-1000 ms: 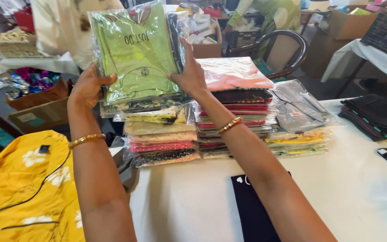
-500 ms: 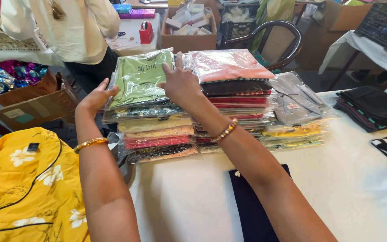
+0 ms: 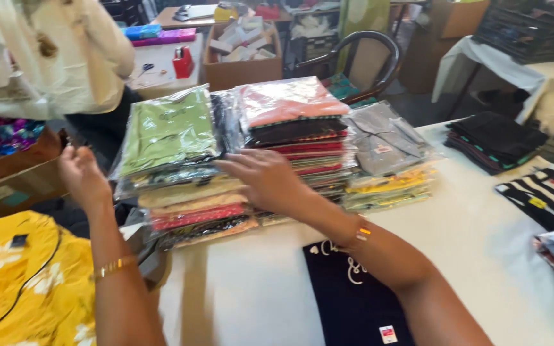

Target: The person organizes stacks of packaged clothing on a table, then folds a yellow floral shirt by hand. They smooth the fabric, fold the sleeves and sides, and button the collar to complete the fold.

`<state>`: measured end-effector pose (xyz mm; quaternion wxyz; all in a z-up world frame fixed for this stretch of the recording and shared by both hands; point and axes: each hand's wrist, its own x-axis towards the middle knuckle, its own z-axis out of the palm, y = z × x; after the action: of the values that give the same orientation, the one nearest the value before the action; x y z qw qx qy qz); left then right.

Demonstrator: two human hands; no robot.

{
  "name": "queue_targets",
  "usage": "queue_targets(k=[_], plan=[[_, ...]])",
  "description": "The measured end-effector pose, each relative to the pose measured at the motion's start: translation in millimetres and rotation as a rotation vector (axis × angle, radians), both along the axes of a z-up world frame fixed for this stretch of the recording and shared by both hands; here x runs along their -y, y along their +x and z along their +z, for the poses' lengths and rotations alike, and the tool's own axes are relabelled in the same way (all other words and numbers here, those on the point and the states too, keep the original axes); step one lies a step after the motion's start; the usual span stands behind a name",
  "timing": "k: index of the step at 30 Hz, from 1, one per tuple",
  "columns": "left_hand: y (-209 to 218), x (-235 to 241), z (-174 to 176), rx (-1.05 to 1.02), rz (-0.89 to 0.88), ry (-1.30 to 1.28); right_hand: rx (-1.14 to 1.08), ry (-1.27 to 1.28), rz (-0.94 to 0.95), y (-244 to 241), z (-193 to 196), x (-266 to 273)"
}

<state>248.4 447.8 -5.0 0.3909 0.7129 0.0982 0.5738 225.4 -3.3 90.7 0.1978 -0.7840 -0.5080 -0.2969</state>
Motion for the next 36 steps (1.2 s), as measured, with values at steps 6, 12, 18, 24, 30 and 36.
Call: queue_targets(k=[6,12,18,24,30,36], plan=[[-83.5,236.4,43.9,0.085,-0.212,0.161,-0.19,-0.082,-0.553,105.6,-36.7,222.2],[-77.6,398.6,-4.3,-0.092,-0.61,0.431,-0.212,-0.631,-0.752,117.7,-67.2,283.5],[-69.0,488.2,-38.7,-0.347,-0.874,0.432,-0.289,-0.457,-0.476,164.5,-98.6,311.9],[-6.1,534.3,-117.6,-0.62,-1.155,-0.053,-0.306,-0.45,-0.389,183.6,-102.2,317.5],[24.6,557.8,-133.5,-0.764,-1.351,-0.655,-0.318,-0.492,-0.414,168.1,-89.4,308.9],[22.1,569.5,-138.6,-0.802,-1.358,-0.754,-0.254,-0.448,-0.365,158.9,-93.4,315.6]])
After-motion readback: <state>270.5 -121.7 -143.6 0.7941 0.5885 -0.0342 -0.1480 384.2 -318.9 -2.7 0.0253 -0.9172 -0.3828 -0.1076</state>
